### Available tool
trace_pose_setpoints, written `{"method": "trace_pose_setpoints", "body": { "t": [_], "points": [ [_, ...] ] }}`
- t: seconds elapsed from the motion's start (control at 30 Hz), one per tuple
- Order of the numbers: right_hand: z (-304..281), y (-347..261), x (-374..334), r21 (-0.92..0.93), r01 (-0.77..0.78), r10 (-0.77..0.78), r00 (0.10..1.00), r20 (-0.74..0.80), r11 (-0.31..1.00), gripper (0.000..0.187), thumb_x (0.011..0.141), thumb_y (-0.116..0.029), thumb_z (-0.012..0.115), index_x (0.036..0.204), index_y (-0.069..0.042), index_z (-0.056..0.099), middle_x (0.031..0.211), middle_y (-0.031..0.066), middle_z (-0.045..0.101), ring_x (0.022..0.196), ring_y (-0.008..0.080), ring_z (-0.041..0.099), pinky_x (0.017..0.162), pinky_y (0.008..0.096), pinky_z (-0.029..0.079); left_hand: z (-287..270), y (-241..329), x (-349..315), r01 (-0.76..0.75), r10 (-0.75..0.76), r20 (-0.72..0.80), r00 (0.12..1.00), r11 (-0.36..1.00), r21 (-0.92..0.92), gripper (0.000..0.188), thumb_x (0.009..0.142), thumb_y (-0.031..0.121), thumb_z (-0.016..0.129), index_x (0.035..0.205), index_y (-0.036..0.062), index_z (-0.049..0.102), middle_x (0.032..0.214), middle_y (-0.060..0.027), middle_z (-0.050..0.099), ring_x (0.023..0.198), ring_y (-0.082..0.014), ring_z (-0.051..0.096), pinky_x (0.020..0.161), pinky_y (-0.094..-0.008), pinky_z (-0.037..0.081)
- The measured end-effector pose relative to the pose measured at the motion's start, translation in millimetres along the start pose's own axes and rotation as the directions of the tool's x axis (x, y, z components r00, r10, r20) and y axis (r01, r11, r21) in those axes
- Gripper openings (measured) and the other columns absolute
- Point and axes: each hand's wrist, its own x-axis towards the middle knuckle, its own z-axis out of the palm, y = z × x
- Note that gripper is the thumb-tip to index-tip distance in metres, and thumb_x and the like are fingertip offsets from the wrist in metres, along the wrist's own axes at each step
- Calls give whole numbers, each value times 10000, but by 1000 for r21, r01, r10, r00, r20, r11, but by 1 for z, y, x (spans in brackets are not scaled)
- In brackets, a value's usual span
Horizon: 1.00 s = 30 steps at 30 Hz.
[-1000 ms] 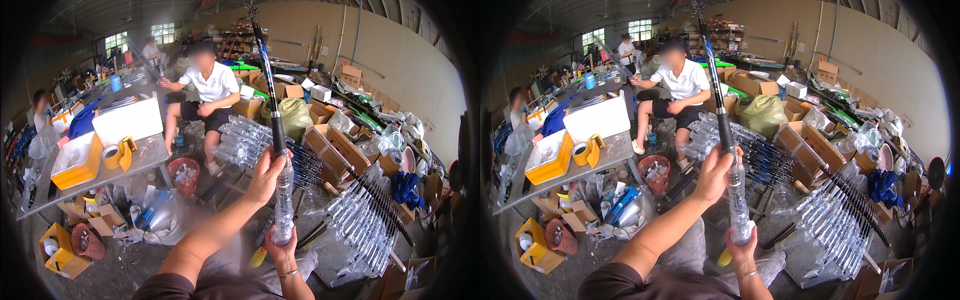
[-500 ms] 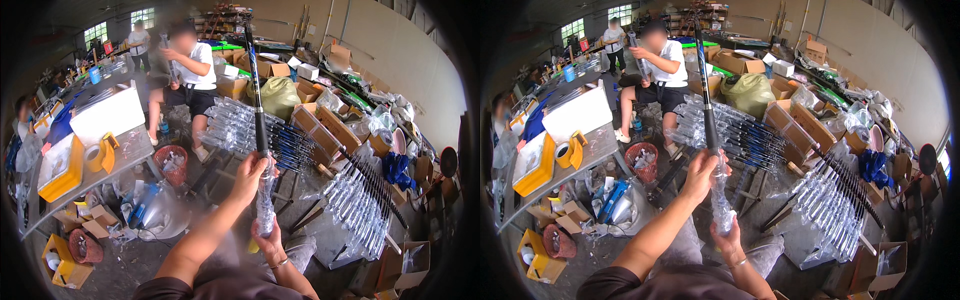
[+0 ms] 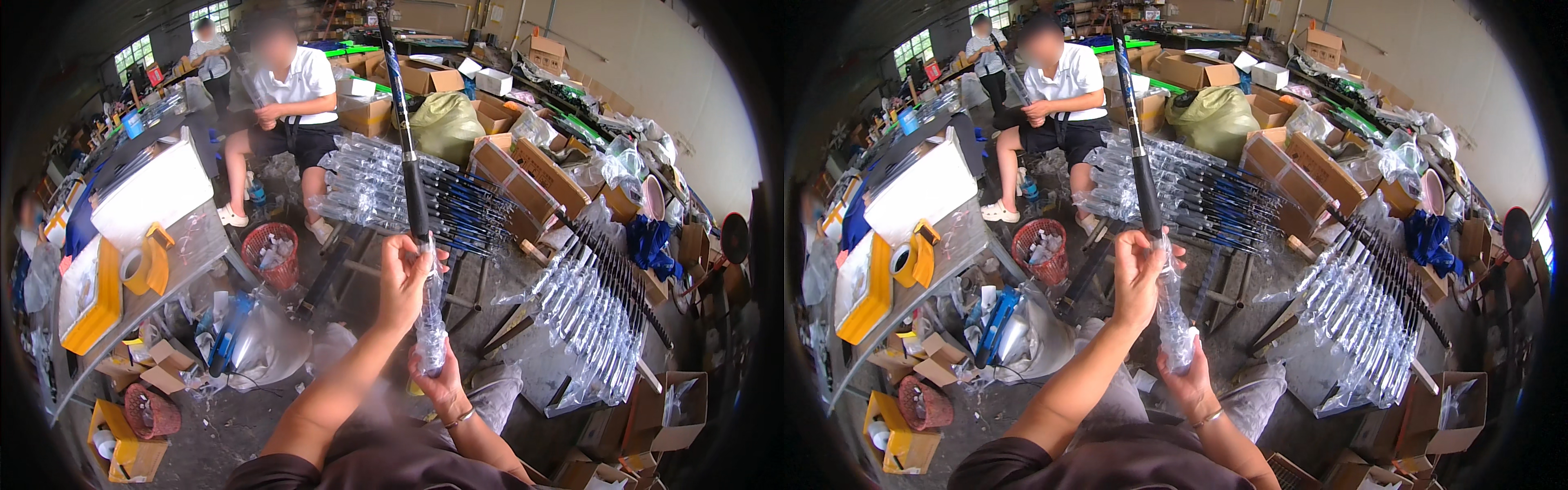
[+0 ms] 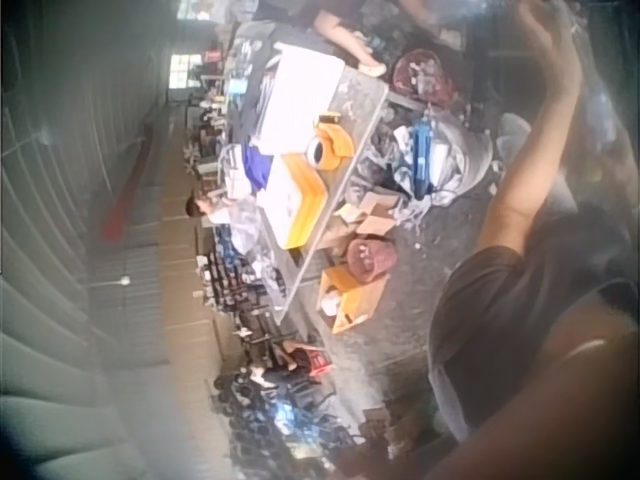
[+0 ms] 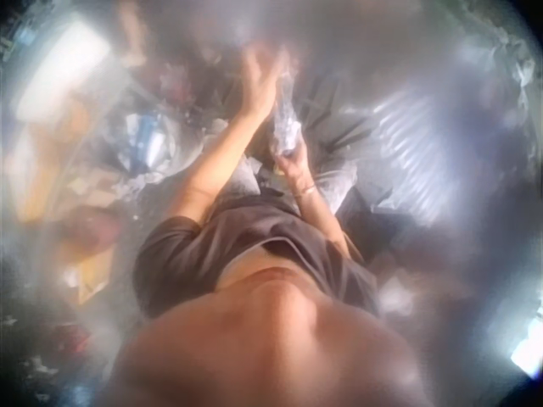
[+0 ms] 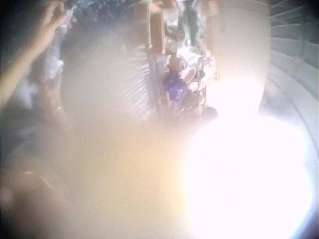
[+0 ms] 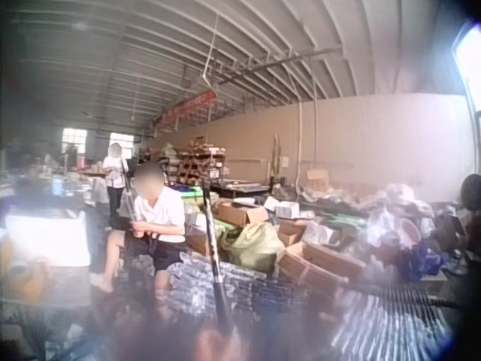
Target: The person repeatedly wipes the handles and guides of fishing rods with a white cloth. They pick up rods from a rack, wipe them, and place them back. The process is repetitive and focused on cleaning the rods.
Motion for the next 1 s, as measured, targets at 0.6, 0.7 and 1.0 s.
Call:
{"method": "trace_pose_setpoints", "body": {
  "t": [0.6, 0.7, 1.0],
  "points": [
    [-4, 2, -10, -133, 82, -67, 991, 115, 988, 332, 945, -438, 498, 1094, -151, 571, 1019, 18, 647, 947, 206, 595, 757, 376, 477, 0, 8, -44, 320, -327, 50, 944, 941, 114, 262, 945, 199, 555, 1155, 93, 440, 947, -110, 609, 838, -186, 628, 728, -363, 547],
    [-15, -1, -1, -139, 94, -74, 987, 141, 986, 352, 944, -444, 494, 1123, -149, 565, 1057, 29, 639, 974, 214, 587, 795, 384, 466, -2, 6, -48, 296, -304, 89, 948, 950, 95, 247, 964, 296, 512, 1124, 119, 449, 913, -98, 607, 817, -197, 630, 746, -367, 546],
    [-16, -42, -12, -854, 436, -421, 857, 298, 283, 302, 943, -222, 496, 1167, -21, 515, 1042, 123, 630, 897, 263, 633, 727, 372, 517, -9, 21, -50, 312, -295, -125, 947, 938, 148, 177, 1004, 271, 430, 963, 98, 426, 650, 16, 415, 468, -52, 368, 397, -209, 336]
  ]
}}
